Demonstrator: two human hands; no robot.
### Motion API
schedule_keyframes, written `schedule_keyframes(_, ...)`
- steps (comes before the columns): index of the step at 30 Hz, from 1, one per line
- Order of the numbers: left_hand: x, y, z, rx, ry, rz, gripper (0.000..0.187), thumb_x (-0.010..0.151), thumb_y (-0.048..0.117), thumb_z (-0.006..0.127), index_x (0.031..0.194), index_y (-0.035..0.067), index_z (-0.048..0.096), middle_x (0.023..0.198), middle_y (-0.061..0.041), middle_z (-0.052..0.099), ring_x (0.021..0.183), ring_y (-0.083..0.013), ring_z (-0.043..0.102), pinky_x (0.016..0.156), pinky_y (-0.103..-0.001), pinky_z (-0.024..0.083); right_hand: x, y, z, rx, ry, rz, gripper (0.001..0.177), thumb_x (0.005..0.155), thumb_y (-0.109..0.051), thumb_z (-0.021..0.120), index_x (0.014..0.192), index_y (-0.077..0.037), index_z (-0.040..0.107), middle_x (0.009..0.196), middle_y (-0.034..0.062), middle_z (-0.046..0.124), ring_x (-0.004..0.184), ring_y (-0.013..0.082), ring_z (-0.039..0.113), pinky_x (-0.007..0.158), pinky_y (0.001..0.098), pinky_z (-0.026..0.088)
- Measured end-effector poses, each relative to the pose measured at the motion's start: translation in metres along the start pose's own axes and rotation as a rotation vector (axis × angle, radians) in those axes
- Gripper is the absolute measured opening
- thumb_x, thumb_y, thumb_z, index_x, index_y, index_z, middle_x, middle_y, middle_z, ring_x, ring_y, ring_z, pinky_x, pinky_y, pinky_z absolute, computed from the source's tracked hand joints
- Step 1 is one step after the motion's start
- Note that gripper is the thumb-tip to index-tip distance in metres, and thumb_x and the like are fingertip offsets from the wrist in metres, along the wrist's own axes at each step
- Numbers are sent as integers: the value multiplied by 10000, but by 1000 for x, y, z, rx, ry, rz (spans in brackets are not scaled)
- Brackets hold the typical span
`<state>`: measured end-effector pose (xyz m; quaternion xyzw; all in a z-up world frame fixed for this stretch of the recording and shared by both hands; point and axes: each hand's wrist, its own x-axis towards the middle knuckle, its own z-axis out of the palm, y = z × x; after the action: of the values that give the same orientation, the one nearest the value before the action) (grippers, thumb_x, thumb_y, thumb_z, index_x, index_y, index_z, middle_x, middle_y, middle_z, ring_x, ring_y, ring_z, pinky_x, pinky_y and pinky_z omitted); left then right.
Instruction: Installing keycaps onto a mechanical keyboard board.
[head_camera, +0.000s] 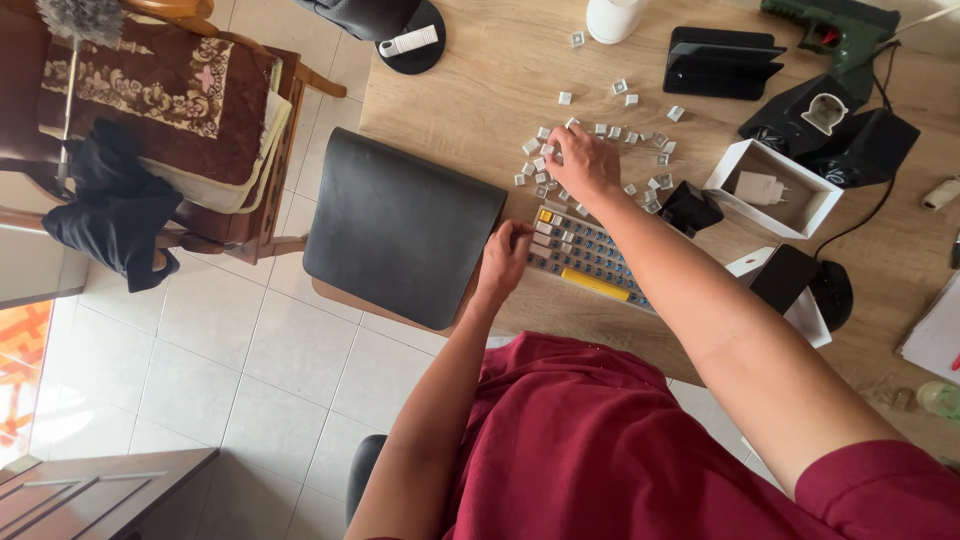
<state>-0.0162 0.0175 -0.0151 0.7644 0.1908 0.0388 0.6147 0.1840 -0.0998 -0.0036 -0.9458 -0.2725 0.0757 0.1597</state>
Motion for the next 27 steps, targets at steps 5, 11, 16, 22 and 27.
schedule_keyframes(5, 0, -10, -3, -2, -10, 35, 221, 892, -40, 514, 1061, -10, 653, 937, -152, 721, 836, -255, 700, 781, -346, 560, -7, 0, -6, 19, 53, -35, 225, 884, -274, 794, 984, -144, 639, 913, 27, 683, 708, 187, 679, 534, 337, 526)
schedule_keyframes(11, 0, -11, -4, 36, -7, 16, 239, 885, -34, 524, 1076, -9, 665, 965, -150, 736, 882, -245, 706, 814, -340, 561, -56, -2, 5, 184, 245, -232, 165, 960, -193, 794, 948, -143, 637, 879, 8, 690, 672, 137, 627, 512, 286, 503)
schedule_keyframes(16, -6, -4, -9, -47, -49, -104, 198, 952, 52, 579, 1114, -2, 679, 971, -121, 749, 864, -187, 702, 805, -319, 564, -117, -29, -17, 211, 337, -393, 157, 940, -195, 795, 920, -165, 642, 872, -5, 668, 754, 125, 632, 692, 297, 552)
schedule_keyframes(22, -16, 7, -16, -34, -75, -103, 253, 983, 97, 602, 1196, 8, 708, 1061, -122, 763, 937, -164, 707, 849, -299, 552, -147, -49, -31, 140, 218, -406, 207, 764, -226, 826, 864, -126, 675, 987, 35, 643, 960, 224, 606, 902, 398, 497)
schedule_keyframes(27, -31, -7, -14, -132, -93, -101, 325, 957, 88, 648, 1274, 21, 676, 1159, -120, 728, 1017, -167, 716, 886, -299, 570, -157, -59, -26, 137, 153, -362, 251, 710, -276, 824, 849, -107, 699, 1068, 49, 623, 1041, 250, 582, 988, 416, 447)
